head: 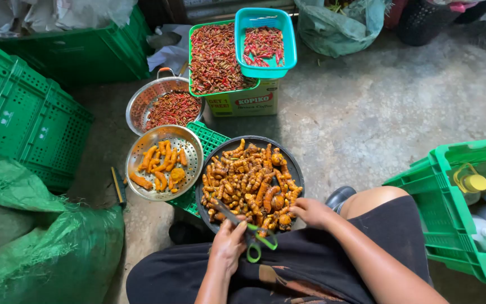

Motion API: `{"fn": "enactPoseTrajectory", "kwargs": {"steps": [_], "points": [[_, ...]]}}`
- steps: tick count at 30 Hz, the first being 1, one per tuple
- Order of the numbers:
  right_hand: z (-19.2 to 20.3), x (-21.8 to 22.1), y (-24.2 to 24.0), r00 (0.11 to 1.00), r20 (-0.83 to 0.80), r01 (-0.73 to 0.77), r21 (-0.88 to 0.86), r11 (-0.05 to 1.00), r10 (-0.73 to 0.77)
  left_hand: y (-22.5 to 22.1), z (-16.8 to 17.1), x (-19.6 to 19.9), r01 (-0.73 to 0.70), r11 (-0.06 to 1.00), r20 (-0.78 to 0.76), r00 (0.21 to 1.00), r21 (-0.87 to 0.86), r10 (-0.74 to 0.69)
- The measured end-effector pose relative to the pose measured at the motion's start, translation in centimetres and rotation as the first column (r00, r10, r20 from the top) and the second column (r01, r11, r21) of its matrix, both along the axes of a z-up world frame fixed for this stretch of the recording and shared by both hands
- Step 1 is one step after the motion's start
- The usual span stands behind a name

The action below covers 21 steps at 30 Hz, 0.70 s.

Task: Trimming and cleaning turmeric roots using scissors

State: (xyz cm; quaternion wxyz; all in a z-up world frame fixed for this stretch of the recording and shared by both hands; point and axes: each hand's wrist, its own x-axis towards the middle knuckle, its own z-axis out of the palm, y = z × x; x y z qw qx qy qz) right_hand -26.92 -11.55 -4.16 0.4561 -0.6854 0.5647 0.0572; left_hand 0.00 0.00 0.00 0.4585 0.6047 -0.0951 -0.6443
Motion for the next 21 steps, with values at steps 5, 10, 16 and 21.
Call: {"fn": "enactPoseTrajectory", "kwargs": {"steps": [5, 10, 16, 21], "points": [[4.4, 3.1, 3.8, 0.786, 0.602, 0.042, 0.176, 0.984, -0.141, -3.5, 1.0, -3.4, 0.040, 0.987, -0.005, 0.999, -0.157, -0.042], [3.4, 2.7, 4.2, 0.592, 0.715, 0.013, 0.454, 0.891, -0.373, -4.9, 1.1, -4.3, 0.153, 0.974, 0.075, 0.987, -0.165, -0.143], [5.1, 0.9, 4.7, 0.646, 0.724, 0.098, 0.235, 0.967, -0.242, -4.5, 1.3, -3.6, 0.236, 0.964, -0.039, 0.970, -0.122, -0.242], [5.4, 2.6, 6.9, 0.446, 0.783, 0.181, 0.396, 0.900, -0.434, -3.2, 4.9, -6.1, 0.346, 0.910, -0.090, 0.923, -0.228, -0.374]]}}
